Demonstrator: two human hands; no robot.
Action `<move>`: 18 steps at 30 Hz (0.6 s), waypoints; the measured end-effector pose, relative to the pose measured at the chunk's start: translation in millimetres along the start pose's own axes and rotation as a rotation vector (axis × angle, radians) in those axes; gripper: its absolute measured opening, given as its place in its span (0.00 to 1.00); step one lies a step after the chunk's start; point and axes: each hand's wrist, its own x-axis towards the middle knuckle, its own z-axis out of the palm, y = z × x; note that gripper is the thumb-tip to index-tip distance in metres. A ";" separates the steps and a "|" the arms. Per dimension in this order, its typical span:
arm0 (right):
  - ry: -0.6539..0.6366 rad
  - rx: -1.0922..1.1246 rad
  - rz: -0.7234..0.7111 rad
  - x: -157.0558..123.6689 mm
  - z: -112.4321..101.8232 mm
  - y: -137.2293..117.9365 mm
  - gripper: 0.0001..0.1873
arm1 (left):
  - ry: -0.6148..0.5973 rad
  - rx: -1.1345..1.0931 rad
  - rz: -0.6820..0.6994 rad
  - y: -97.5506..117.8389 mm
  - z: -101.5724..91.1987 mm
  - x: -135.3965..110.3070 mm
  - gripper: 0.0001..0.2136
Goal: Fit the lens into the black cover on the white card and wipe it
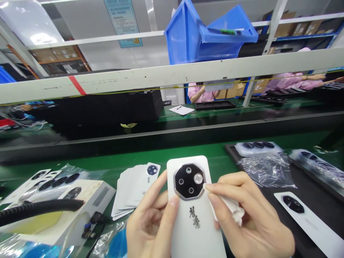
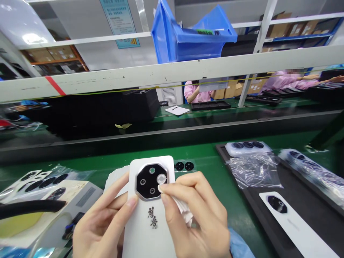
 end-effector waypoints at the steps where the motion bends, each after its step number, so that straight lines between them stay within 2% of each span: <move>1: -0.013 -0.037 -0.003 -1.2 -0.6 -2.5 0.09 | 0.005 -0.021 -0.001 -0.2 1.0 -0.5 0.21; 5: -0.070 -0.203 -0.071 -7.2 -1.2 -8.6 0.11 | -0.019 -0.045 -0.002 -1.7 3.9 -3.8 0.19; 10: -0.154 -0.318 -0.174 -11.3 2.0 -2.8 0.10 | 0.022 0.026 0.053 -2.6 3.2 -5.9 0.20; 13: -0.165 -0.342 -0.230 -12.5 4.3 4.2 0.09 | 0.037 0.090 0.093 -3.2 1.5 -5.9 0.21; 18: -0.229 -0.300 -0.283 -12.8 6.5 11.5 0.13 | 0.087 0.173 0.167 -3.7 -1.6 -5.1 0.21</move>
